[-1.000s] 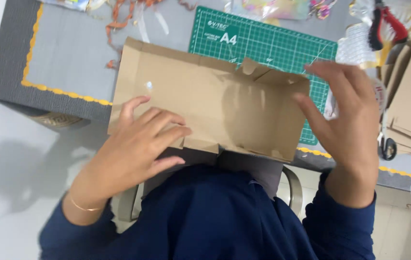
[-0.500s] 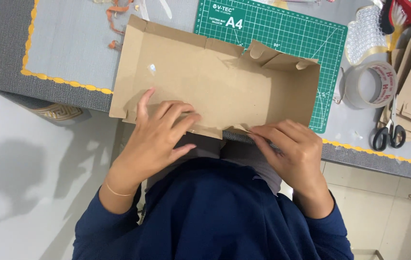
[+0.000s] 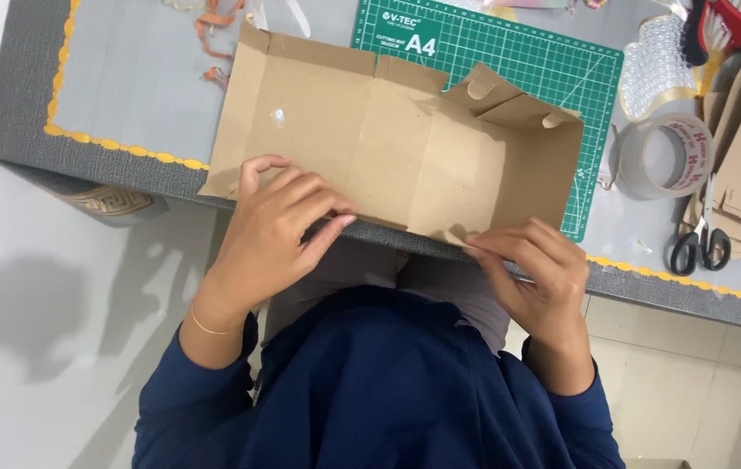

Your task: The person places a packaged beaded bracelet into a flat cardboard box. They fold the box flaps to assemble it, add shredded paper filler, place the bracelet inside, and close the lid.

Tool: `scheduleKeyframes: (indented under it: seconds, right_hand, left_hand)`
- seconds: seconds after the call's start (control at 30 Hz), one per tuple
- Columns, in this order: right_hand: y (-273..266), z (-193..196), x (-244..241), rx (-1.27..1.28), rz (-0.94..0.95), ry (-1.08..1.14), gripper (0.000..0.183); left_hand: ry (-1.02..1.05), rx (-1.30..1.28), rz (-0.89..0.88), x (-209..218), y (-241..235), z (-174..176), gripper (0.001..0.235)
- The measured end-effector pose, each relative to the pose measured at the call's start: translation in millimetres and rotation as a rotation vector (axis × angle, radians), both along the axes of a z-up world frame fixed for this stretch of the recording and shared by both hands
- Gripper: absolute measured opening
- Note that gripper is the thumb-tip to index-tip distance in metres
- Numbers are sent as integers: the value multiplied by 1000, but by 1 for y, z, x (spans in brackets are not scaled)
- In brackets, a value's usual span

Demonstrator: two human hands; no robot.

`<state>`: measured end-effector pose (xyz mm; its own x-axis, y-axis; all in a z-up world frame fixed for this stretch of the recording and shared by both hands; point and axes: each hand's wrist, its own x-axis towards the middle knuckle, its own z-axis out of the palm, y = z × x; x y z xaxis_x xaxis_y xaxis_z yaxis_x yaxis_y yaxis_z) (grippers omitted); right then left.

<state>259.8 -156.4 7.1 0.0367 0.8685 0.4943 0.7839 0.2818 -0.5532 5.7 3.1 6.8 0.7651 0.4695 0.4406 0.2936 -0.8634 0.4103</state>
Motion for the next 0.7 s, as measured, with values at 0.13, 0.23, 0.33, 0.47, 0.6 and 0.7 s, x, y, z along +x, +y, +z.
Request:
scheduleKeyframes:
  seconds: [0.13, 0.23, 0.33, 0.47, 0.6, 0.7]
  right_hand:
    - [0, 0, 6, 60, 102, -82, 5]
    - [2, 6, 8, 61, 150, -221, 8]
    - [6, 14, 5, 59, 158, -351, 12]
    - [11, 22, -3, 77, 93, -472, 11]
    - [7, 18, -12, 107, 26, -499, 12]
    - [7, 11, -13, 194, 53, -381, 9]
  left_hand:
    - [93, -87, -51, 13, 7, 15, 9]
    - [175, -33, -123, 28, 8, 25, 8]
    - [220, 13, -219, 50, 4, 30, 6]
    - [207, -67, -341, 79, -5, 25, 14]
    - [334, -103, -340, 96, -5, 22, 10]
    - [364, -190, -354, 100, -2, 26, 17]
